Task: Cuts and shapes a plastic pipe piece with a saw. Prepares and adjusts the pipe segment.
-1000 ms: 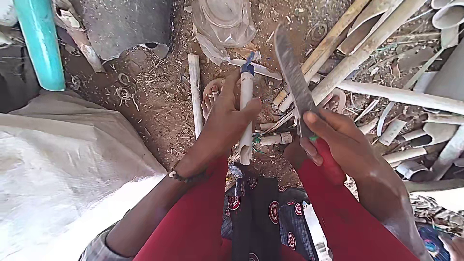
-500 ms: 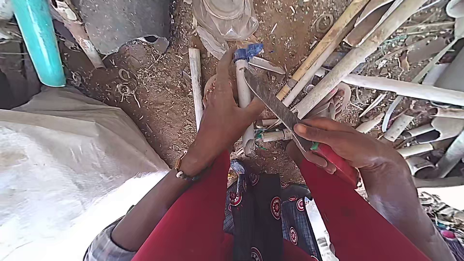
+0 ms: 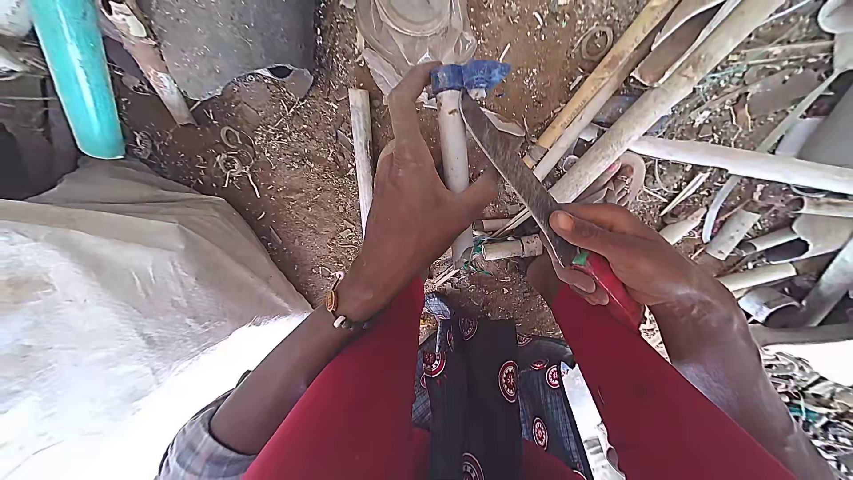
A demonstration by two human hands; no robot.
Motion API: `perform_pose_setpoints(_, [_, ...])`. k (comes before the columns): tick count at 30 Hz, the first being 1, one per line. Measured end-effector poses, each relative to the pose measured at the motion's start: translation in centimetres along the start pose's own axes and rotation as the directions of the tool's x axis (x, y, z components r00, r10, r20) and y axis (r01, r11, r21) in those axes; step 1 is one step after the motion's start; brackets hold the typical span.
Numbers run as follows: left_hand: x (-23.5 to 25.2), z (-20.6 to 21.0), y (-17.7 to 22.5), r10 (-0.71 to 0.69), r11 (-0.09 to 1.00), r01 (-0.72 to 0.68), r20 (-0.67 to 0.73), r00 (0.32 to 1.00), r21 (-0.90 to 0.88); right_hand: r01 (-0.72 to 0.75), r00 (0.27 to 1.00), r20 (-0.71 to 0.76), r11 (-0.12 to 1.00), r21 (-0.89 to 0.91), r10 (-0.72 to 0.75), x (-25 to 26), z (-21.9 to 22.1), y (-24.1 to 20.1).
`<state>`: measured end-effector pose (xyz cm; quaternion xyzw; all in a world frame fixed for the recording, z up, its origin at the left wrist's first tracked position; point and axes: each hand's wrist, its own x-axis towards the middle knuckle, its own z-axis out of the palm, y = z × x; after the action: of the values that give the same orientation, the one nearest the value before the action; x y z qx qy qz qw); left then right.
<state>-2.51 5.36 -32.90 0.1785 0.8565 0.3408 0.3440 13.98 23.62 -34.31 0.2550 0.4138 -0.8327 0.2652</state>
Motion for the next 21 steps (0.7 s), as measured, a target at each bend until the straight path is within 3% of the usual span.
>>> perform_pose_setpoints(8, [0.2,0.3,0.3,0.104,0.994,-0.101,-0.110,0.988,0.036,0.130,0.991,-0.029,0.990,-0.054,-0.132,0.2,1.0,-0.1])
perform_pose_setpoints(15, [0.5,-0.6,1.5,0.068,0.997,-0.068,-0.005,0.998,-0.020,0.312,0.917,-0.194,0.930,-0.195,-0.348,1.0,2.8,1.0])
perform_pose_setpoints(18, [0.6,-1.0,2.3,0.078,0.989,-0.073,0.033,0.996,-0.132,0.396,0.859,-0.216,0.870,-0.293,-0.464,0.3,3.2,1.3])
perform_pose_setpoints(21, [1.0,-1.6,2.8,0.187,0.933,-0.136,0.125,0.974,-0.334,0.434,0.813,-0.231,0.822,-0.369,-0.534,-0.3,3.3,1.3])
